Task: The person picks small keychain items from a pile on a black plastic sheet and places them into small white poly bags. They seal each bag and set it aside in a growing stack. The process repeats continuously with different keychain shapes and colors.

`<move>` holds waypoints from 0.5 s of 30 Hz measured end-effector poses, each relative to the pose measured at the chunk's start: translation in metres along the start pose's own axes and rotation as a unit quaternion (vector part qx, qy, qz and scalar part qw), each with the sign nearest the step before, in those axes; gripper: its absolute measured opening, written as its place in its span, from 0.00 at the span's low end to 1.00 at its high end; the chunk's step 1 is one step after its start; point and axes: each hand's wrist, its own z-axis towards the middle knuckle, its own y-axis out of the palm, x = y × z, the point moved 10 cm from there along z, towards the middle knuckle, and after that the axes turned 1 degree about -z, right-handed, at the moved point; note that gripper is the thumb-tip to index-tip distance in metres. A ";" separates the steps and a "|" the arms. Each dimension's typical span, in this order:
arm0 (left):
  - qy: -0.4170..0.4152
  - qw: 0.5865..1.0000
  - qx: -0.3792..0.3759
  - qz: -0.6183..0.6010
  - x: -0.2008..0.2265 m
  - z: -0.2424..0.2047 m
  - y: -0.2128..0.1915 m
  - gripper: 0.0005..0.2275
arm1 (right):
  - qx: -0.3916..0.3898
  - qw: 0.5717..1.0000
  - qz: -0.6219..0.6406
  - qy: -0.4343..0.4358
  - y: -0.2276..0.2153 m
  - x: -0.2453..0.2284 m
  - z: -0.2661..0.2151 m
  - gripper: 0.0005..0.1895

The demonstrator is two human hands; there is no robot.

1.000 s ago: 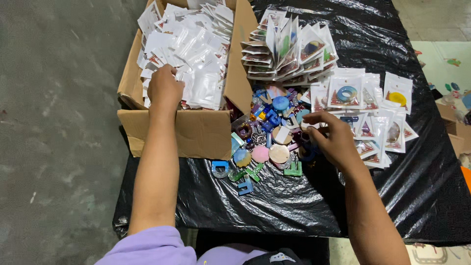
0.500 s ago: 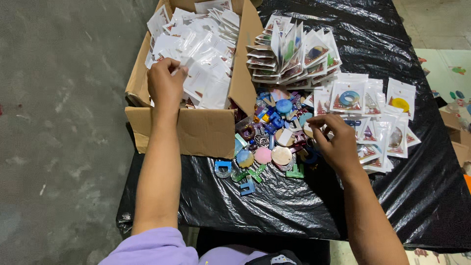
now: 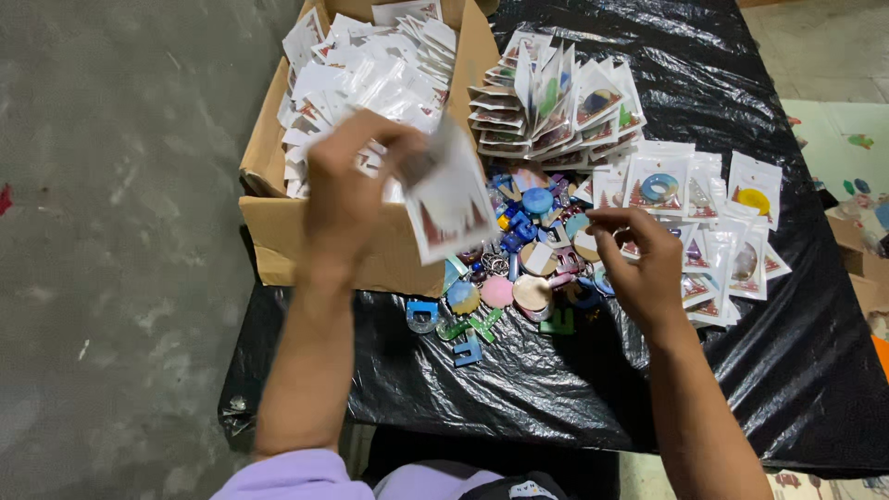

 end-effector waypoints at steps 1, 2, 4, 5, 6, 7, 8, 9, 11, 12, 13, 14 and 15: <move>-0.002 1.000 0.000 0.000 0.002 -0.014 0.012 0.03 | -0.002 1.000 0.000 0.001 -0.003 -0.009 0.001 0.09; -0.064 0.994 -0.090 -0.009 -0.008 -0.030 0.043 0.02 | -0.026 0.999 0.021 0.011 -0.001 -0.017 0.002 0.09; -0.120 0.977 -0.177 -0.019 -0.015 -0.056 0.084 0.04 | -0.049 0.998 0.041 0.019 0.000 -0.032 0.008 0.10; -0.094 0.969 -0.229 -0.027 -0.008 -0.067 0.105 0.07 | -0.089 0.995 0.046 0.028 0.009 -0.038 0.008 0.11; -0.068 0.957 -0.279 -0.035 0.000 -0.081 0.126 0.10 | -0.129 0.990 0.051 0.036 0.017 -0.044 0.007 0.13; -0.068 0.957 -0.278 -0.037 0.002 -0.084 0.131 0.10 | -0.129 0.990 0.049 0.036 0.020 -0.045 0.007 0.13; -0.051 0.953 -0.291 -0.067 0.009 -0.089 0.138 0.10 | -0.174 0.983 0.043 0.042 0.032 -0.046 0.005 0.10; -0.033 0.948 -0.303 -0.094 0.015 -0.092 0.144 0.10 | -0.218 0.974 0.038 0.045 0.045 -0.048 0.003 0.08; -0.052 0.949 -0.295 -0.094 0.008 -0.099 0.151 0.12 | -0.217 0.974 0.033 0.060 0.052 -0.027 -0.003 0.07; -0.071 0.950 -0.289 -0.094 0.002 -0.102 0.154 0.14 | -0.216 0.973 0.029 0.076 0.056 -0.014 -0.005 0.05; -0.071 0.951 -0.287 -0.092 0.009 -0.105 0.158 0.14 | -0.218 0.973 0.030 0.074 0.060 -0.005 -0.006 0.05; -0.089 0.961 -0.262 0.001 0.007 -0.105 0.156 0.24 | -0.193 0.974 0.030 0.112 0.059 0.013 -0.007 0.05; -0.106 0.961 -0.235 0.094 0.006 -0.107 0.152 0.35 | -0.169 0.974 0.030 0.150 0.059 0.031 -0.008 0.05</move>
